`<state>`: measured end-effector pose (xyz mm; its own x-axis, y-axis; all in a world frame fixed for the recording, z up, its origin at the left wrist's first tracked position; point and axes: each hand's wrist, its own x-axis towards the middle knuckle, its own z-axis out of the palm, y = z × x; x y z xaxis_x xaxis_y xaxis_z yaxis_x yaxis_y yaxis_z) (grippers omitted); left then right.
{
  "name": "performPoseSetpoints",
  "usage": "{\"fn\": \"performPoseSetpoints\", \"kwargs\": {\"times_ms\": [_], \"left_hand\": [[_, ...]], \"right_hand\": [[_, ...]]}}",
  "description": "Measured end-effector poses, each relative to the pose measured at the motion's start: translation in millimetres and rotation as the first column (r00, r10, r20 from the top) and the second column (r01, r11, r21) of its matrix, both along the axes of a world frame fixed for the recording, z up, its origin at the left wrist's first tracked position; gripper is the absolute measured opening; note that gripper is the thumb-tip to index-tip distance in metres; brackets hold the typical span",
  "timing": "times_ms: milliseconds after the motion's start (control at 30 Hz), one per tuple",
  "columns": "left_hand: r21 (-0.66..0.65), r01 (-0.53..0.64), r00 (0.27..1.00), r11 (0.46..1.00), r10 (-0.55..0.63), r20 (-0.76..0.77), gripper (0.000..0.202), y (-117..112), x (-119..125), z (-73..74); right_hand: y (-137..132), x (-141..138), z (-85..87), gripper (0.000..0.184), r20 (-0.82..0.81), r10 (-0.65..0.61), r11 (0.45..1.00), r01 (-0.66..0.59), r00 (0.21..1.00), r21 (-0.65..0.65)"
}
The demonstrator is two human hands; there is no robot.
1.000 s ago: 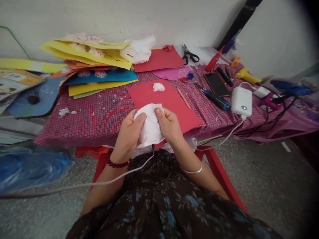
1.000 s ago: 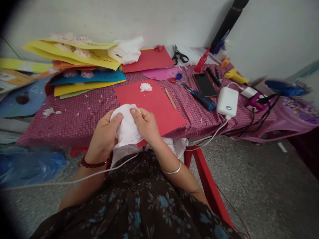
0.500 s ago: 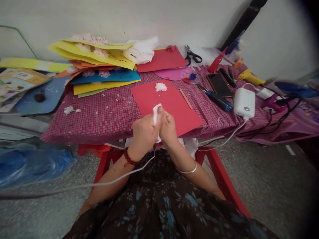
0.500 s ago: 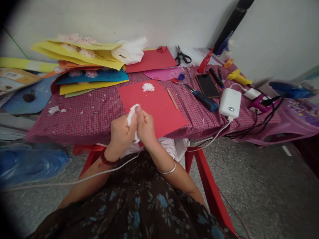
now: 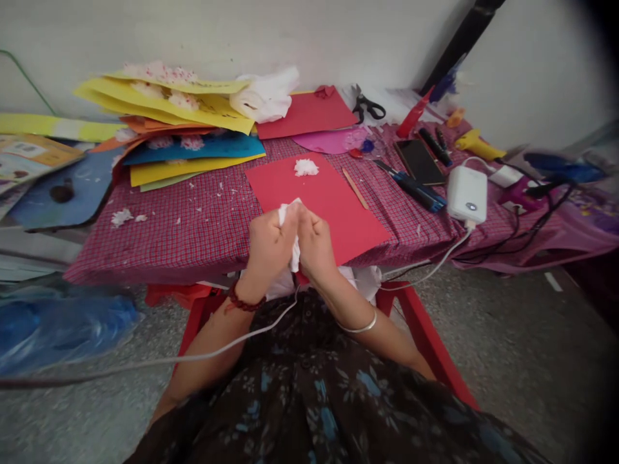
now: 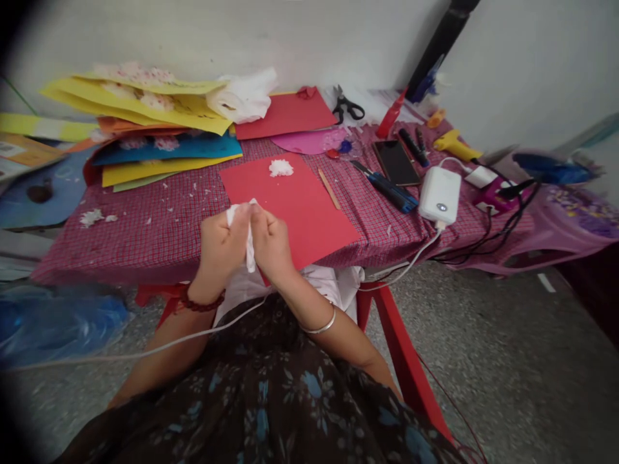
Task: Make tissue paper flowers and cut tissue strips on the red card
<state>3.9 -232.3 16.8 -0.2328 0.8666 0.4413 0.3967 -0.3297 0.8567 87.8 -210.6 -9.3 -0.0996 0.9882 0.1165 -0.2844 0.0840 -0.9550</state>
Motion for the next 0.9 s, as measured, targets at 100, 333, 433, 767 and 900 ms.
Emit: {"fn": "performPoseSetpoints", "kwargs": {"times_ms": [100, 333, 433, 767, 900], "left_hand": [[-0.139, 0.127, 0.906, 0.982, -0.058, 0.418, 0.056, 3, -4, 4.3], [-0.157, 0.083, 0.88, 0.984, 0.002, 0.476, 0.052, 0, -9, -1.6], [-0.099, 0.079, 0.956, 0.992, -0.047, 0.289, 0.042, -5, -11, -6.1], [0.305, -0.038, 0.886, 0.952, 0.173, -0.431, 0.055, 1, -7, -12.3], [0.277, 0.009, 0.902, 0.961, 0.112, -0.417, 0.055, 4, -6, -10.3]], "right_hand": [[1, 3, 1.1, 0.058, -0.044, 0.074, 0.995, -0.076, 0.996, -0.062], [2, 11, 3.6, 0.054, -0.026, 0.059, 0.998, -0.059, 0.998, 0.001], [3, 13, 5.9, 0.053, 0.014, 0.023, 0.999, -0.023, 1.0, 0.039], [-4, 5, 2.7, 0.058, 0.028, 0.093, 0.995, -0.094, 0.995, 0.018], [-5, 3, -0.9, 0.058, -0.043, 0.093, 0.995, -0.094, 0.995, -0.021]]}}
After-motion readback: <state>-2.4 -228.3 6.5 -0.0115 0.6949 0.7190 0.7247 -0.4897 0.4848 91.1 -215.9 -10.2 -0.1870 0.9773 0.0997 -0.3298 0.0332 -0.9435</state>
